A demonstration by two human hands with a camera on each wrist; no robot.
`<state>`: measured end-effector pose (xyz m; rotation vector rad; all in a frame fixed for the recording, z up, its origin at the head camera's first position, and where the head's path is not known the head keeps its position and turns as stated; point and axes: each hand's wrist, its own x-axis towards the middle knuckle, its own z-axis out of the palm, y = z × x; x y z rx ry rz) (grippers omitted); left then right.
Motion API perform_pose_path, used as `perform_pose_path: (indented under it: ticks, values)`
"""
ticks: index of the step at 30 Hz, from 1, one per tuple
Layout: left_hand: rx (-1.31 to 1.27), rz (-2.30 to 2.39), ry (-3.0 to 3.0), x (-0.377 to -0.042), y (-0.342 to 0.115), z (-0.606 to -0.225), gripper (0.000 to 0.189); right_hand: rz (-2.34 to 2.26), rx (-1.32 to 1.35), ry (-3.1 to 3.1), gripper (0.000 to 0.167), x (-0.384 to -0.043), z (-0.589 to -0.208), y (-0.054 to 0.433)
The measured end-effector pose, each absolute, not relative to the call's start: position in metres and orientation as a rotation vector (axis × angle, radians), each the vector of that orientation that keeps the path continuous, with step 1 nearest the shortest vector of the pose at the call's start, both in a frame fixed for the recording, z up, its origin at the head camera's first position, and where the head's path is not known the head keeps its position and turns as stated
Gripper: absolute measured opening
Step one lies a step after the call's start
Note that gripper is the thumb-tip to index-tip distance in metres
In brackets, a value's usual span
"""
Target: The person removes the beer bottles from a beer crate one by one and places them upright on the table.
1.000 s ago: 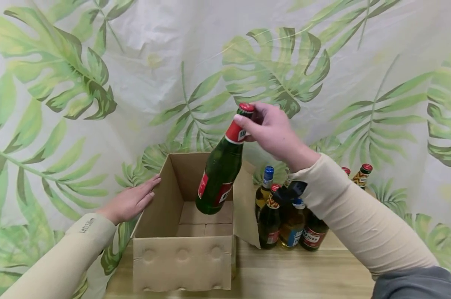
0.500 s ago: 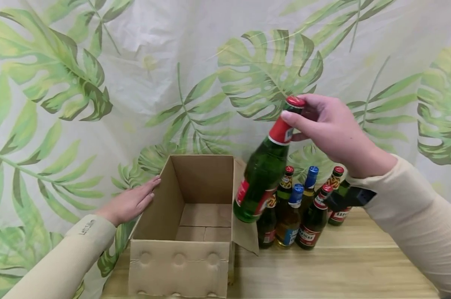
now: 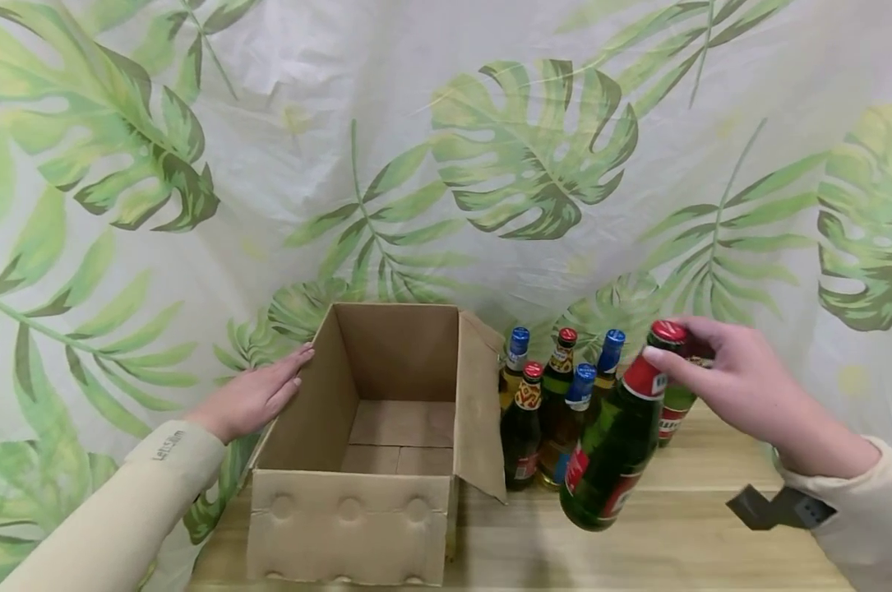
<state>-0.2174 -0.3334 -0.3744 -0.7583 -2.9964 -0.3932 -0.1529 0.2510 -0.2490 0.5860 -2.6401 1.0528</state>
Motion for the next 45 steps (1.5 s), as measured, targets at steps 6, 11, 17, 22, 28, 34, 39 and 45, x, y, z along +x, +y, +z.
perform_pose_path:
  ticks: [6,11,17,22,28,34,39,45]
  values:
    - [-0.764,-0.386,-3.000,-0.220,-0.336,-0.375,0.052,0.965,0.438,-2.658,0.030,-0.144,-0.289,0.278]
    - [-0.765,-0.400,-3.005,-0.219,-0.336,-0.377,0.052,0.917,0.292,-2.728,0.042,-0.143,-0.311,0.297]
    - [-0.748,-0.398,-3.000,-0.218,-0.336,-0.379,0.052,0.883,0.191,-2.751,0.044,-0.147,-0.332,0.320]
    - [-0.749,-0.398,-2.997,-0.219,-0.336,-0.380,0.052,0.816,0.126,-2.833,0.052,-0.155,-0.341,0.331]
    - [-0.744,-0.416,-2.984,-0.219,-0.334,-0.378,0.051,0.789,0.066,-2.850,0.043,-0.164,-0.358,0.345]
    - [-0.744,-0.411,-2.998,-0.219,-0.332,-0.377,0.052,0.814,0.014,-2.849,0.047,-0.169,-0.379,0.355]
    - [-0.747,-0.415,-2.999,-0.219,-0.331,-0.377,0.051,0.820,-0.032,-2.874,0.053,-0.176,-0.388,0.358]
    - [-0.747,-0.425,-2.988,-0.219,-0.332,-0.377,0.051,0.825,-0.024,-2.925,0.060,-0.189,-0.385,0.356]
